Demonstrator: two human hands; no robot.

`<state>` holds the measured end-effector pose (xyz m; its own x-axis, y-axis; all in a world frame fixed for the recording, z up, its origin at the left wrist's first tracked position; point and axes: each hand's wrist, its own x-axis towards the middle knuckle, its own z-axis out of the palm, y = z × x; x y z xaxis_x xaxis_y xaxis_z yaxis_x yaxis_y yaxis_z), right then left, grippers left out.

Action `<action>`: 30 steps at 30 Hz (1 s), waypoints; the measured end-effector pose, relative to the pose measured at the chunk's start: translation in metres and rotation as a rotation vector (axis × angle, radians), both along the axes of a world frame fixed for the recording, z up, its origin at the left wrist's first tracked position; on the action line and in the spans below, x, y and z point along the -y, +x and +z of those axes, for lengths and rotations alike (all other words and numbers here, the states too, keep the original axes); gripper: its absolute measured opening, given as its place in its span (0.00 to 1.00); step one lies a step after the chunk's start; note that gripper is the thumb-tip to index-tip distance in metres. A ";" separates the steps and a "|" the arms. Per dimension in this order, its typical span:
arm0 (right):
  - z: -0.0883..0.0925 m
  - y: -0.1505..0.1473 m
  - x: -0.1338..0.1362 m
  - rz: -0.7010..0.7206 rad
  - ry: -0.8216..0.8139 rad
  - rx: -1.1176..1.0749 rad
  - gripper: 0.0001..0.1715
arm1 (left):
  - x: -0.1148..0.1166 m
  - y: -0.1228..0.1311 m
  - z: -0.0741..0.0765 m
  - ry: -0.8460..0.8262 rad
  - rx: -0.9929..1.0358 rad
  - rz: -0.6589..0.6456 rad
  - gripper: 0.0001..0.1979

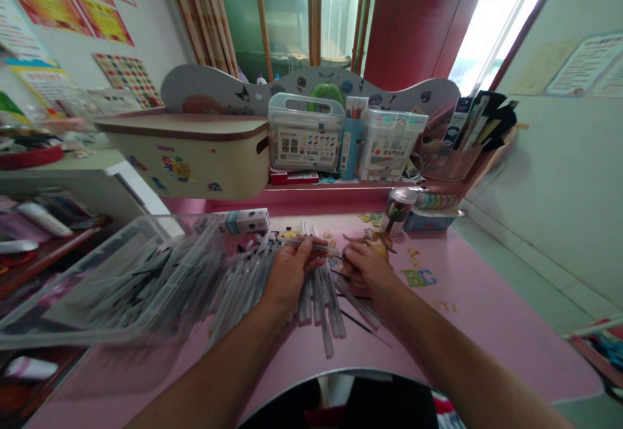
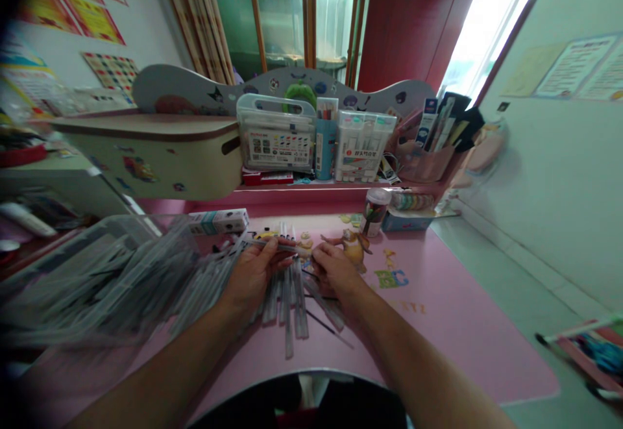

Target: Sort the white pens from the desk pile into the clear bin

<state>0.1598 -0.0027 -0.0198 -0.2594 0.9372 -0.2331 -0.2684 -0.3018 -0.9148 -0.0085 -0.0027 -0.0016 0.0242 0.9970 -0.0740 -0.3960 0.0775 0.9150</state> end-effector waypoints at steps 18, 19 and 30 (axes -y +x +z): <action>0.003 0.003 -0.005 -0.268 -0.004 -0.059 0.14 | -0.016 -0.018 0.013 0.124 0.435 0.362 0.09; 0.002 0.003 -0.005 -0.313 0.014 -0.041 0.13 | -0.016 -0.018 0.014 0.100 0.454 0.363 0.08; 0.011 -0.008 0.012 -0.124 0.281 0.156 0.08 | 0.011 0.013 0.005 -0.170 0.324 0.014 0.10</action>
<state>0.1522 -0.0148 -0.0086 -0.1211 0.9926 0.0107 -0.1374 -0.0061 -0.9905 0.0046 -0.0140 0.0029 0.0598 0.9716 -0.2290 -0.6650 0.2099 0.7168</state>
